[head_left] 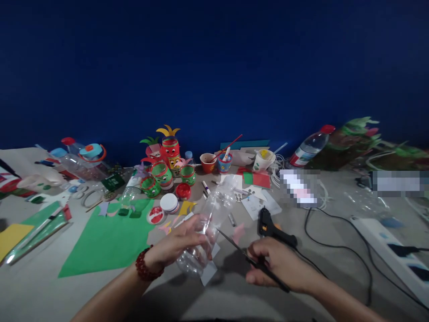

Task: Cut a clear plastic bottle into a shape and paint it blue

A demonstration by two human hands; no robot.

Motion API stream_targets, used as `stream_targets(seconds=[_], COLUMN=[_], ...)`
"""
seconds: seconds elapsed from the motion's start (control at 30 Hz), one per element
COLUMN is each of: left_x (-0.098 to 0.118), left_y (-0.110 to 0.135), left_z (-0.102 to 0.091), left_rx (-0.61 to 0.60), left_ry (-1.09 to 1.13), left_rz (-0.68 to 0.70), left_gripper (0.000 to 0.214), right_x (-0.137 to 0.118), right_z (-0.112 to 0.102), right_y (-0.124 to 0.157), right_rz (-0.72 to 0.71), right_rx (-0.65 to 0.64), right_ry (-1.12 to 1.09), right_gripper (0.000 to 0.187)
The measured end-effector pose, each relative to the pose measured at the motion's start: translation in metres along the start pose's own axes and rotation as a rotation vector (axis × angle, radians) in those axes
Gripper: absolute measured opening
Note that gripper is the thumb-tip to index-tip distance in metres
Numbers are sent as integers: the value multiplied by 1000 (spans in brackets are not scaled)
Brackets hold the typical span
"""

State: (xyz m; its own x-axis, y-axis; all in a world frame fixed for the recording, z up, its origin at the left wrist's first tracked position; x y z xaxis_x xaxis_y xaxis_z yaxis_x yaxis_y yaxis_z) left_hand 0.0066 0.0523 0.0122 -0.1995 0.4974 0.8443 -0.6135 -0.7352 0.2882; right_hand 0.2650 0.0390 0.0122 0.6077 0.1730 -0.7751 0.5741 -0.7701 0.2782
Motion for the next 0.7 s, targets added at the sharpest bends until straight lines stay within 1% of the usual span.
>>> stream_targets(seconds=[0.17,0.3,0.43,0.5,0.6,0.63,0.7], left_x=[-1,-1,-2,-2,-3,-3,-3], left_y=[-3,-3,-3,-5,-9,-11,-15], left_z=[0,-1,-5,-9,-17,-19,-23], left_rx=[-9,-15,-58,-64,-11,8,33], left_ry=[-47,-74,-113,-199,-401,-444,-459], left_rz=[5,17,28,41,45,42,44], left_gripper=[50,47,46,51,54,52,50], right_x=[-1,2,3,4,4,4,4], right_z=[-3,-2,-2,-2,1,3,6], right_y=[0,1,0,-2,-8,-11,-17], right_rz=[-7,44,18,0,31,43,60], right_rx=[-15,-59,-37,-24,-35,-41,-42], right_ry=[-22,-89,-34,20,56,59,61], right_gripper=[70,71,70,68,66,66,66])
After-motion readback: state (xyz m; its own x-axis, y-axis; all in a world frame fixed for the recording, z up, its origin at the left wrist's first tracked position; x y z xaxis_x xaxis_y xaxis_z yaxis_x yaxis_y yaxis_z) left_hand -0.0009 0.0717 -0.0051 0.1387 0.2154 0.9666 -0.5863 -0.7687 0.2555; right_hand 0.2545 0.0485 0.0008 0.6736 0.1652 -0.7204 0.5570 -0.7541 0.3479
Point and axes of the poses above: each hand's wrist, its own y-axis away from the middle knuckle, its own z-axis out of the palm, x = y × z, the point moved 2 cm from there along -y, towards the middle knuckle, and after that the axes turned 1 degree about x, right-handed, at the moved point
